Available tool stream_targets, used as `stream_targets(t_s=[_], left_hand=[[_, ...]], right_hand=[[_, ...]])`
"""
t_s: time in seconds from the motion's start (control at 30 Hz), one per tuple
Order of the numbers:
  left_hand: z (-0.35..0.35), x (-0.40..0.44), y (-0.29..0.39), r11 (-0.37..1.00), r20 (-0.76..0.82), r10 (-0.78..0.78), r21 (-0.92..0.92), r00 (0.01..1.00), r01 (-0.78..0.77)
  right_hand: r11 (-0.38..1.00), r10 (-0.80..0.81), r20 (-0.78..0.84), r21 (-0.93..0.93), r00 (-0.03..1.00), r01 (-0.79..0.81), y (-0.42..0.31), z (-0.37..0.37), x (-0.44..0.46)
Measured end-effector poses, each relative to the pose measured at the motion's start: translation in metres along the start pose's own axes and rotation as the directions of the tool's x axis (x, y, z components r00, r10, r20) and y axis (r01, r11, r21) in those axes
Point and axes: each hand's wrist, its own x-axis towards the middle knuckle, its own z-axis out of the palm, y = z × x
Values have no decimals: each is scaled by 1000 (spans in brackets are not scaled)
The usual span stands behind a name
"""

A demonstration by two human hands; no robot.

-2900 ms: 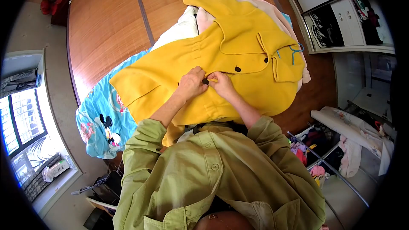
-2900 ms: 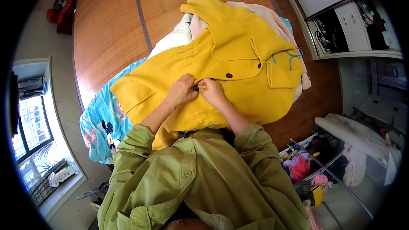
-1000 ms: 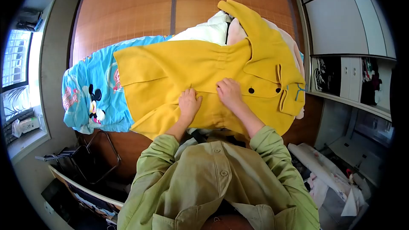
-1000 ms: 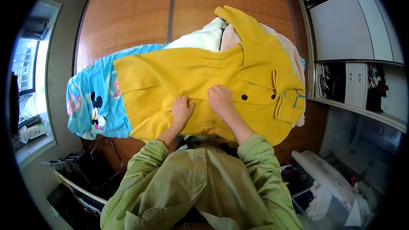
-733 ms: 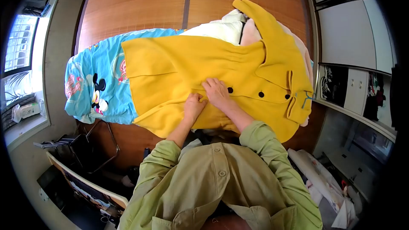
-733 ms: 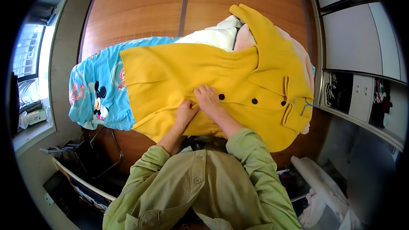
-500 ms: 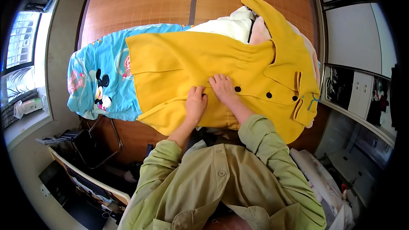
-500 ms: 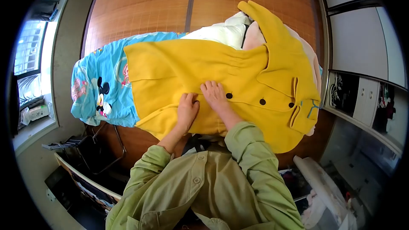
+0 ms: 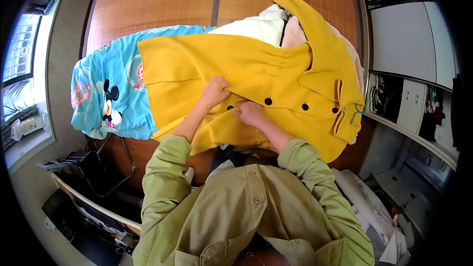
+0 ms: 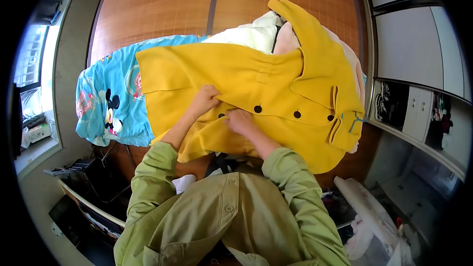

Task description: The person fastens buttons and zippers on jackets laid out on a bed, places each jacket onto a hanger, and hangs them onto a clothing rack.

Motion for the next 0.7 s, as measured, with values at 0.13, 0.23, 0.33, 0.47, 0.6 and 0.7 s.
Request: stream_targets(t_s=[0.13,0.23,0.33,0.47,0.6,0.7], left_hand=[[-21,-16,15,992,122,-55,-110,991,68],[-26,-21,30,992,173,-75,-86,982,91],[-33,-20,46,983,319,-101,-115,942,144],[-38,-25,57,974,393,-92,-157,915,165],[-40,-25,50,935,436,-133,-244,890,259],[-47,-19,54,945,550,-171,-144,818,295]], right_hand=[[929,47,-103,371,994,-5,2,-1,-7],[882,-43,-210,452,977,136,-8,-12,-19],[868,-57,-317,453,947,204,-15,-11,-34],[869,-88,-453,400,887,291,-20,-4,-42],[837,-188,-582,326,791,438,-22,-1,-47],[847,-284,-621,194,730,494,-24,1,-49]])
